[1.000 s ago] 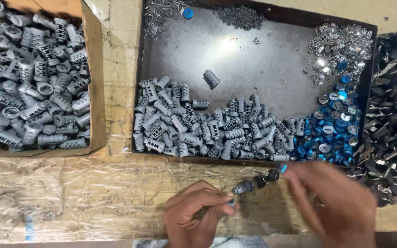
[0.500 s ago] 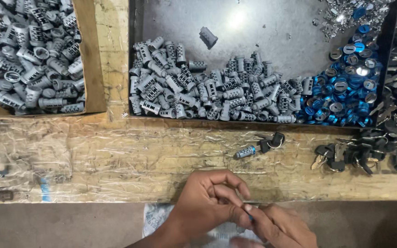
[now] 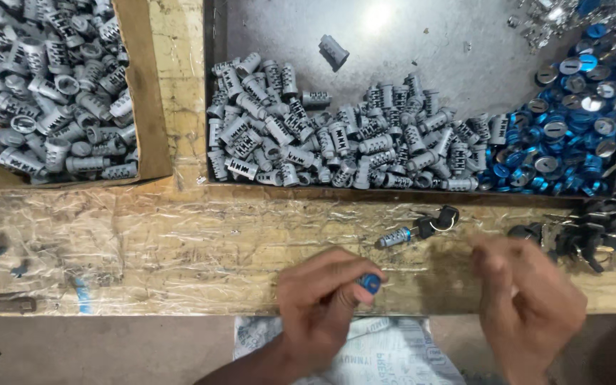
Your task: The person picks gray lock cylinder bodies one at a time from a tray, fits small internal pins into each body by hand, presses a blue cap onto the assembled body, and sets the finished unit aside on the workbench, repeating the cycle continuously.
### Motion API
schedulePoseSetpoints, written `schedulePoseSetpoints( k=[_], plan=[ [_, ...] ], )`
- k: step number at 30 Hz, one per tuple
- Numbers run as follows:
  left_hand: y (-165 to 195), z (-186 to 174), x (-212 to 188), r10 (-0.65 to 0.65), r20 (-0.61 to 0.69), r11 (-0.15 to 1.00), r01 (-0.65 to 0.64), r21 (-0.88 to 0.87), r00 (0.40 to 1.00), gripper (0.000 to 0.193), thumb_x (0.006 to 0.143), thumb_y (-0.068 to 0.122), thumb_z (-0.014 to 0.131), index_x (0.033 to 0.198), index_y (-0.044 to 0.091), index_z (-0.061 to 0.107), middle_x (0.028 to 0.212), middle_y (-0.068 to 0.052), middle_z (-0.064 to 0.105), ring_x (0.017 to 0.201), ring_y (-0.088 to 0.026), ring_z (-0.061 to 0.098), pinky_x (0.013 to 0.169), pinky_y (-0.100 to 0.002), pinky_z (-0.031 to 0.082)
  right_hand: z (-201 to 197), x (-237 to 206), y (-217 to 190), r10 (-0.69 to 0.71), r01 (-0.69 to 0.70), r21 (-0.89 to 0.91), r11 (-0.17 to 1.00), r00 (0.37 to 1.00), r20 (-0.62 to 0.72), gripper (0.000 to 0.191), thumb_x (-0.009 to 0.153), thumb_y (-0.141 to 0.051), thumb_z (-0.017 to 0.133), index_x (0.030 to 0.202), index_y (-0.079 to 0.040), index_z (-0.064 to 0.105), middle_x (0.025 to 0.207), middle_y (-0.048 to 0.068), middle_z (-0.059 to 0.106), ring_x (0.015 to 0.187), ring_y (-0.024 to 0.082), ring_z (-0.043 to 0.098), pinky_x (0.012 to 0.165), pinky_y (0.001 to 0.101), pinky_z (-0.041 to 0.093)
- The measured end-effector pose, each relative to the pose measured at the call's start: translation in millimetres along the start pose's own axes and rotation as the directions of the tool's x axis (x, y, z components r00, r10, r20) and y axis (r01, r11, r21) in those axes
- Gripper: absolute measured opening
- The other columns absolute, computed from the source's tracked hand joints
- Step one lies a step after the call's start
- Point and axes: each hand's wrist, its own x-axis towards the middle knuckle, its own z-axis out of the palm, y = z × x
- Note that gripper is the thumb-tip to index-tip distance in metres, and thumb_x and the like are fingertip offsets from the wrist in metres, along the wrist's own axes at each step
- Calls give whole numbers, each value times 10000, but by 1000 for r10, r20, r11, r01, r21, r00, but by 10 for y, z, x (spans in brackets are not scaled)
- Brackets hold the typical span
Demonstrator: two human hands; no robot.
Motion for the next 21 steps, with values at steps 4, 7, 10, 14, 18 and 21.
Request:
schedulePoseSetpoints(
  k=[4,7,10,14,18,21],
  plan=[
    [-8,-219,183,-178,173,978,193,-76,969,302,1050,289,688,1072,-2,764,910,-49,711,749,-74,601,645,-239,458,156,20,178,-217,210,-296,932,976,12,234,845,33,788,1056,112,723,1025,235,675,920,338,656,801,381,512],
    [77,-208,272,-190,219,964,225,-143,957,340,1054,335,690,1097,7,766,885,-38,686,724,-63,565,624,-220,427,200,-168,436,-17,18,182,983,1000,-7,184,1008,-27,729,1117,94,644,1154,196,672,1046,246,672,908,338,552],
    [123,-212,332,-188,222,958,229,-175,957,352,1048,347,690,1145,15,759,937,-39,694,750,-72,581,651,-236,443,75,-346,569,170,-170,604,779,984,56,183,1070,-95,690,1125,51,594,1085,154,695,1035,198,726,963,330,601],
    [140,-234,338,-147,218,973,181,-145,965,295,1051,283,695,1160,13,744,1018,-53,719,809,-94,624,706,-261,500,-72,-399,489,289,-407,693,595,913,288,140,1014,-47,698,1073,57,624,847,183,699,789,215,751,736,361,628],
    [223,-273,328,-41,239,999,37,22,970,190,1082,173,688,1176,13,730,977,-58,720,847,-116,667,749,-261,540,-68,-258,254,150,-212,205,955,948,281,160,867,-39,758,1007,15,704,826,125,743,705,167,748,575,296,575],
    [336,-303,357,-80,237,992,55,112,968,157,995,87,725,1122,-2,741,939,-84,717,813,-146,650,717,-280,522,-95,-178,123,-45,53,-13,998,927,373,169,795,-93,851,915,-44,742,699,68,716,595,151,724,526,277,526]
  ],
)
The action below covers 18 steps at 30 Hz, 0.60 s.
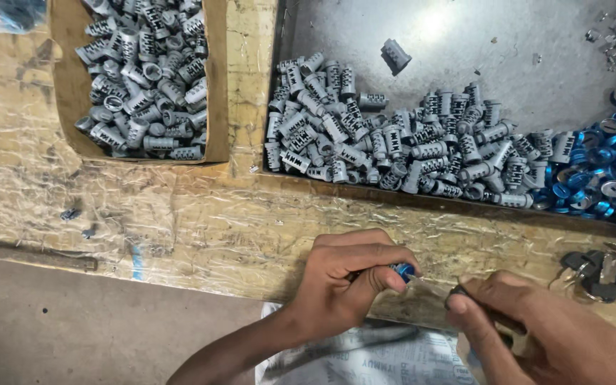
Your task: The person picks gray lock cylinder bodies one at a time from a tray, fits small internal pins into each body by hand, presses a blue cap onto the assembled body, and sets the finished unit aside on the workbench, repeating the cycle continuously.
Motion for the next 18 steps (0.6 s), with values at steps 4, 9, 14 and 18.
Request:
schedulePoseSetpoints(
  k=[4,9,14,18],
  plan=[
    [165,-117,-18,-29,192,980,-9,198,981,187,933,-1,670,1109,-34,725,907,-111,694,765,-171,678,662,-289,532,23,-44,55,-236,236,-20,971,972,10,179,797,-121,851,946,-71,764,650,40,689,593,143,692,522,274,513],
    [256,-16,-175,371,175,686,-396,611,912,346,859,-5,761,1182,-40,644,1055,-124,666,883,-247,726,745,-348,599,151,-66,280,-118,99,438,893,993,18,113,830,-80,830,905,-52,750,730,36,762,617,108,806,550,256,622],
    [-12,60,-126,293,237,722,-377,580,926,284,799,-55,702,1079,-83,664,955,-176,651,767,-284,691,617,-381,555,204,50,224,-154,139,426,894,988,0,90,841,-67,793,911,-40,744,738,43,791,642,96,797,548,254,632],
    [-210,91,-101,-9,81,975,-10,222,997,260,828,-103,592,1057,-81,713,795,-147,621,663,-234,644,564,-371,502,248,146,217,-142,101,346,933,985,95,87,831,-68,767,911,-39,751,690,63,772,608,149,758,496,285,596]
  ],
)
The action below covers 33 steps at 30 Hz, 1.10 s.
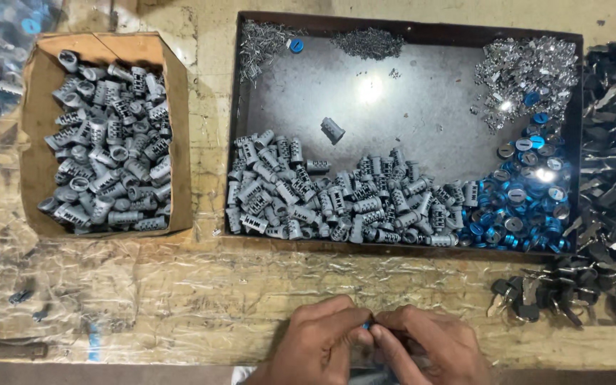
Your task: The person picks gray lock cylinder bodies one at a time from a tray, fits small internal pins into each body by hand, presses a blue cap onto the assembled body, and sets the finished unit aside on the workbench, repeating the cycle continuously.
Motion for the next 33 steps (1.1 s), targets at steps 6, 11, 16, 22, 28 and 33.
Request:
schedulePoseSetpoints(
  k=[6,11,16,22,28,33],
  plan=[
    [-44,93,85,-87,-77,991,79,-105,993,102,925,-23,675,999,-62,733,731,-127,598,625,-232,607,576,-354,470,-238,326,-100,59,-30,-96,995,948,312,119,924,-157,734,1012,-80,710,722,63,753,646,183,746,532,343,547],
    [-54,248,236,145,-354,989,-135,53,924,231,962,61,659,1128,-98,663,867,-145,663,737,-178,664,627,-276,539,-790,1146,-638,321,-162,-316,935,764,559,177,910,-243,720,1038,-134,774,724,59,756,586,215,734,513,393,555],
    [-114,154,247,-244,-388,964,180,-193,889,214,1007,115,620,1027,-20,785,728,-68,703,630,-97,653,556,-248,514,-1137,1886,-508,58,26,194,981,907,-418,331,1090,-209,494,1344,-7,557,930,54,637,947,146,760,724,326,640],
    [-148,158,306,-218,-465,971,146,-187,858,154,941,75,693,864,-19,788,701,-74,725,567,-97,636,523,-254,496,-1045,1733,4,38,-209,-563,800,953,-299,273,1014,-201,707,1242,-63,766,1069,127,767,771,215,742,629,339,577],
    [-95,116,341,-302,-364,953,264,-150,881,114,912,66,721,890,-17,796,674,-74,706,552,-87,619,498,-250,470,-887,1837,189,-185,-26,-776,630,966,-183,177,1030,-194,728,1067,-38,802,947,156,755,865,311,714,758,395,550],
    [-20,105,401,-549,-70,774,475,-419,833,96,896,97,759,921,25,818,735,-34,754,511,-71,536,457,-236,399,-889,1600,-75,59,-115,-565,817,991,-116,208,942,-227,698,1026,-54,778,883,82,771,668,189,717,577,340,539]
  ],
)
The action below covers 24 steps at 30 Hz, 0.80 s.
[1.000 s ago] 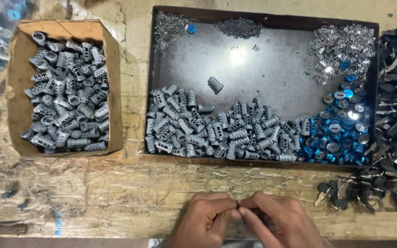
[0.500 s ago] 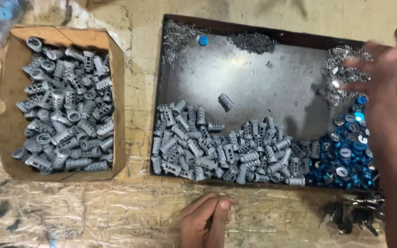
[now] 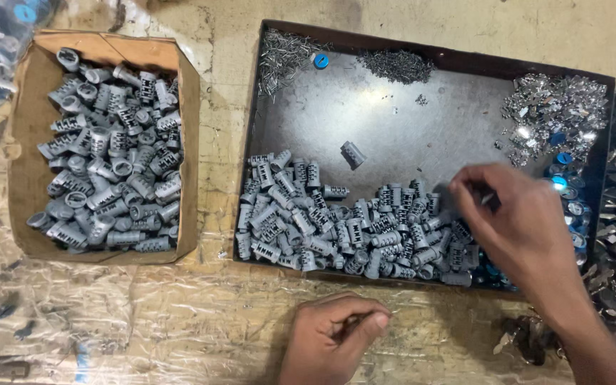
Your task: The person picks gray lock cylinder bodies one at a time from a tray, fits small internal pins into each body by hand, presses a blue cap onto the assembled body, and sets the finished unit aside on the workbench, repeating the cycle continuously.
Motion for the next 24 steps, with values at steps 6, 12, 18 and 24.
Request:
schedulePoseSetpoints(
  k=[6,12,18,24],
  plan=[
    [28,-3,-97,74,424,891,131,-436,903,133,981,38,783,1045,-74,752,725,-39,633,566,-32,489,482,-219,343,109,-1167,-174,-199,91,382,920,947,253,115,876,-242,810,973,-191,845,824,-52,767,692,68,732,584,211,572],
    [10,-165,-173,197,268,877,-48,-478,943,148,1050,73,652,1050,-41,746,833,-41,731,586,-18,498,523,-215,369,38,-832,-96,-333,270,301,915,925,181,215,907,-258,768,1103,-206,842,963,5,829,736,70,761,581,215,601],
    [-87,-187,-172,353,-67,934,-356,-33,933,117,1008,19,671,995,-42,770,870,-98,761,681,-55,629,566,-215,456,-67,501,-494,-293,296,-7,955,944,-148,140,983,-153,736,1088,-73,780,960,138,759,742,186,711,611,276,536],
    [-210,-108,-59,610,-276,789,-600,133,742,163,870,-9,804,1033,-4,796,905,-126,785,767,-116,745,643,-232,574,181,955,-541,-478,453,-156,878,853,-211,141,903,-35,800,1036,13,786,915,188,735,644,265,668,581,337,508]
  ],
)
